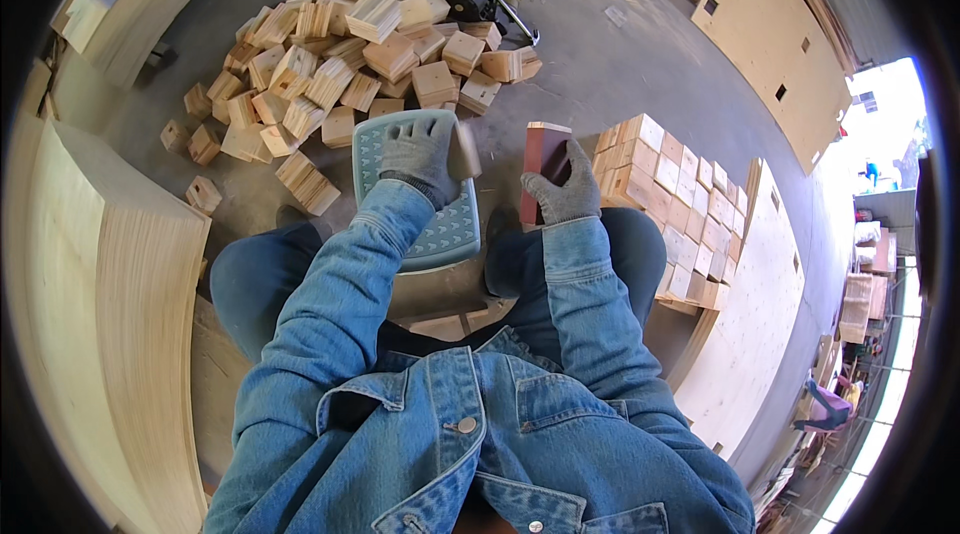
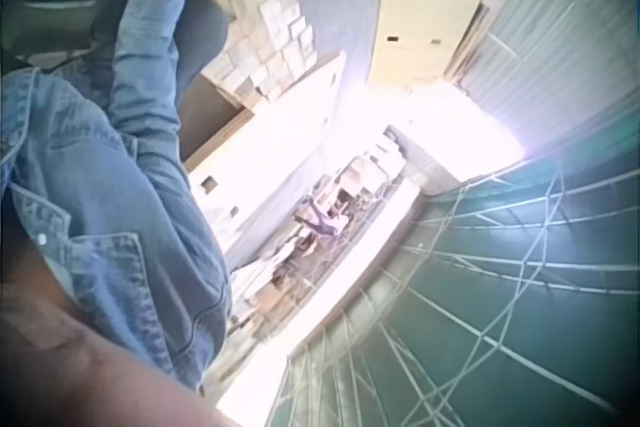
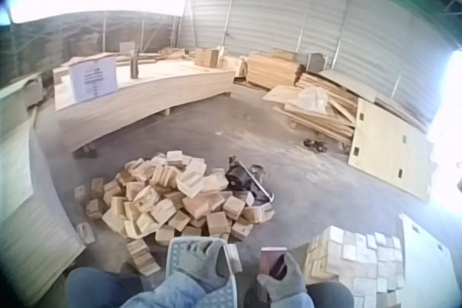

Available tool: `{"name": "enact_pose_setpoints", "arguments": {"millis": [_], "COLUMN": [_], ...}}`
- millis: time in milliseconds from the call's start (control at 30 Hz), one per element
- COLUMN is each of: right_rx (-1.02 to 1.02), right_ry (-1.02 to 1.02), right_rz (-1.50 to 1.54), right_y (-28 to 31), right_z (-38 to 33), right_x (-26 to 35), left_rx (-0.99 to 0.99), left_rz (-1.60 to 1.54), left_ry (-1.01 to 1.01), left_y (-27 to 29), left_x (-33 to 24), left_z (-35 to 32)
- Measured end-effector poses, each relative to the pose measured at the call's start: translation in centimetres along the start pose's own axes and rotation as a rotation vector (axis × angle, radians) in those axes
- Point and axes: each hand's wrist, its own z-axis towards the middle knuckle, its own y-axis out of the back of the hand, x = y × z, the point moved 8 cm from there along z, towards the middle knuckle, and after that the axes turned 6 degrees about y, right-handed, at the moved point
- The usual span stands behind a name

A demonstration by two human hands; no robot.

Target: The person sits on a low stool and sands small wooden blocks one at a time using a sanding block. They pick up each block, rub all sides, and place the finished pieces into a nearby stack.

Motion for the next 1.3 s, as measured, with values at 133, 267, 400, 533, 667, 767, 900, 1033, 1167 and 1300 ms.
{"name": "enact_pose_setpoints", "arguments": {"millis": [133,267,400,533,667,767,900,1033,1167,1300], "right_rx": [0.008,0.045,0.113,0.137,0.185,0.228,0.217,0.235,0.426,0.456], "right_ry": [-0.035,-0.063,-0.063,-0.034,0.07,0.147,0.294,0.395,0.413,0.483], "right_rz": [0.067,0.059,-0.009,-0.002,-0.046,-0.105,-0.103,-0.168,-0.483,-0.603], "right_y": [0.1,-1.1,-2.7,-3.8,-4.8,-6.0,-7.3,-9.2,-12.2,-11.9], "right_z": [0.5,0.2,0.1,0.0,-0.5,-1.2,-1.9,-2.6,-3.0,-3.7], "right_x": [-0.1,-1.0,-0.8,0.7,2.0,4.3,5.3,7.7,9.5,10.9], "left_rx": [0.215,0.142,-0.029,-0.138,-0.016,0.154,0.205,0.13,-0.213,-0.143], "left_rz": [0.187,0.072,-0.16,-0.591,-0.669,-1.357,-1.525,-1.443,-0.376,-0.507], "left_ry": [0.122,0.14,0.156,0.06,0.052,0.007,0.21,0.285,0.116,0.161], "left_y": [-3.5,-3.7,-3.2,-4.2,-9.0,-12.6,-13.6,-12.2,-9.9,-8.8], "left_x": [2.1,2.9,5.4,7.5,8.5,11.0,11.6,11.0,11.6,11.3], "left_z": [-0.2,-0.1,0.4,0.4,-0.2,0.5,0.3,0.0,-1.1,-1.5]}}
